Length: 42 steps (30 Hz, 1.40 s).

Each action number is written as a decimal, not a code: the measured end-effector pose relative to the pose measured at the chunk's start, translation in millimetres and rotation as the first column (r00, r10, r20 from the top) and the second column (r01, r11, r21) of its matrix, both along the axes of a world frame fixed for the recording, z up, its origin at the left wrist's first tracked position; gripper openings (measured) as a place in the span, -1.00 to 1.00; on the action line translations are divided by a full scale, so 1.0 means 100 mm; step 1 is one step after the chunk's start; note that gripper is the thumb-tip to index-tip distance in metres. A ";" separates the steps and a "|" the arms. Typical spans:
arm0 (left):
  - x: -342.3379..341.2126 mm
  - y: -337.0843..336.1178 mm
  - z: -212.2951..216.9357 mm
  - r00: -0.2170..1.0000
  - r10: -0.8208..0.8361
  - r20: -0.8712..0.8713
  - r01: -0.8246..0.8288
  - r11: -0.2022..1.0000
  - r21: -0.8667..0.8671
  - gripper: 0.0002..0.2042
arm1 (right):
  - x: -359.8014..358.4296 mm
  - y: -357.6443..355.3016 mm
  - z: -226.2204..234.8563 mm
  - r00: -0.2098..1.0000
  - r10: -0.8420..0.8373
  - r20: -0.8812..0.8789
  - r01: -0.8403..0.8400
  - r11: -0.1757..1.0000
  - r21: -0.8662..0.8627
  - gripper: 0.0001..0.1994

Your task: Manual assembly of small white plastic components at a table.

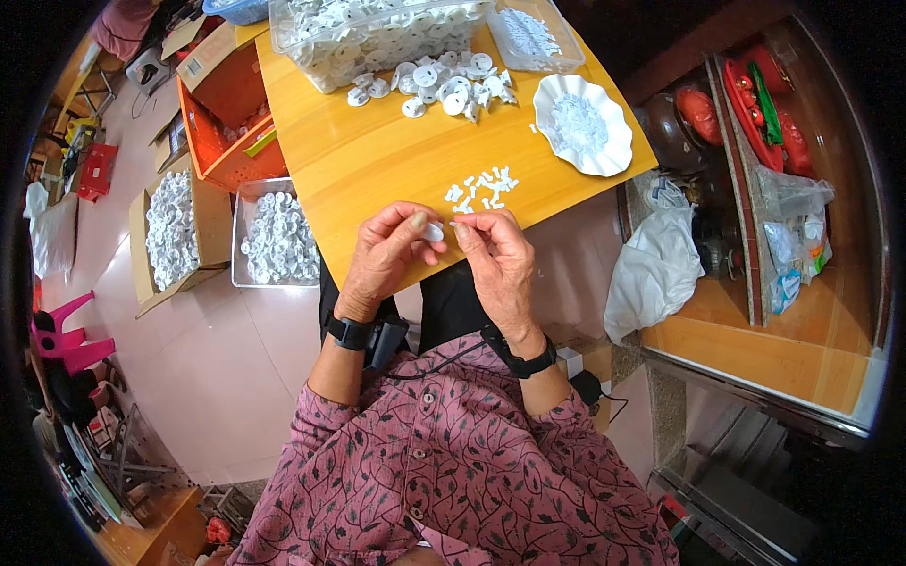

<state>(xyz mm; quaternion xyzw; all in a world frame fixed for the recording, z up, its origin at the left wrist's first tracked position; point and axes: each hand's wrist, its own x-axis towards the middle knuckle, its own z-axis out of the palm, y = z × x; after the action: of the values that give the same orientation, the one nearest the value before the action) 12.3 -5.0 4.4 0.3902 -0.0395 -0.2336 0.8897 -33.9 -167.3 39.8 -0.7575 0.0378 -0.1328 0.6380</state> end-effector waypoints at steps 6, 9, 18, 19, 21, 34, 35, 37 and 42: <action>-0.01 -0.02 -0.01 0.992 -0.048 0.119 0.035 0.993 0.111 -0.84 | 0.09 0.11 0.01 0.992 -0.003 0.126 0.018 0.992 -0.124 -0.93; -0.02 -0.02 0.02 0.994 -0.031 0.104 0.016 0.990 0.143 -0.85 | 0.09 0.11 0.01 0.989 0.002 0.145 0.028 0.979 -0.203 -0.92; -0.02 -0.04 -0.02 0.993 -0.026 0.115 0.009 0.989 0.151 -0.86 | 0.13 0.09 0.14 0.991 0.042 0.130 0.005 0.941 -0.339 -0.88; -0.02 -0.04 -0.01 0.993 -0.027 0.115 0.010 0.989 0.151 -0.86 | 0.14 0.08 0.17 0.991 0.041 0.129 0.006 0.941 -0.339 -0.88; -0.02 -0.05 0.00 0.993 -0.030 0.111 0.011 0.985 0.170 -0.86 | 0.16 0.05 0.20 0.985 0.102 0.139 -0.038 0.916 -0.400 -0.86; 0.00 0.00 0.04 0.990 -0.031 -0.135 0.024 0.998 -0.055 -0.74 | 0.10 0.09 0.15 0.996 -0.009 0.094 0.046 0.916 -0.398 -0.87; 0.00 0.00 0.04 0.991 -0.035 -0.131 0.023 0.995 -0.092 -0.73 | 0.09 0.08 0.12 0.994 -0.016 0.106 0.055 0.927 -0.370 -0.87; 0.00 0.00 0.03 0.991 -0.039 -0.128 0.022 0.991 -0.130 -0.71 | 0.09 0.07 0.06 0.993 -0.024 0.117 0.063 0.938 -0.342 -0.87; 0.01 -0.01 0.01 0.992 -0.006 -0.123 -0.010 0.991 -0.132 -0.73 | 0.07 0.05 -0.06 0.991 -0.061 0.116 0.086 0.971 -0.223 -0.90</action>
<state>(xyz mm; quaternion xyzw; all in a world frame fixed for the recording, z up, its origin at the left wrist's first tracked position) 13.4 -5.8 5.9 0.3153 0.0006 -0.2533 0.9146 -27.1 -162.8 33.9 -0.8154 0.0156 -0.2007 0.5428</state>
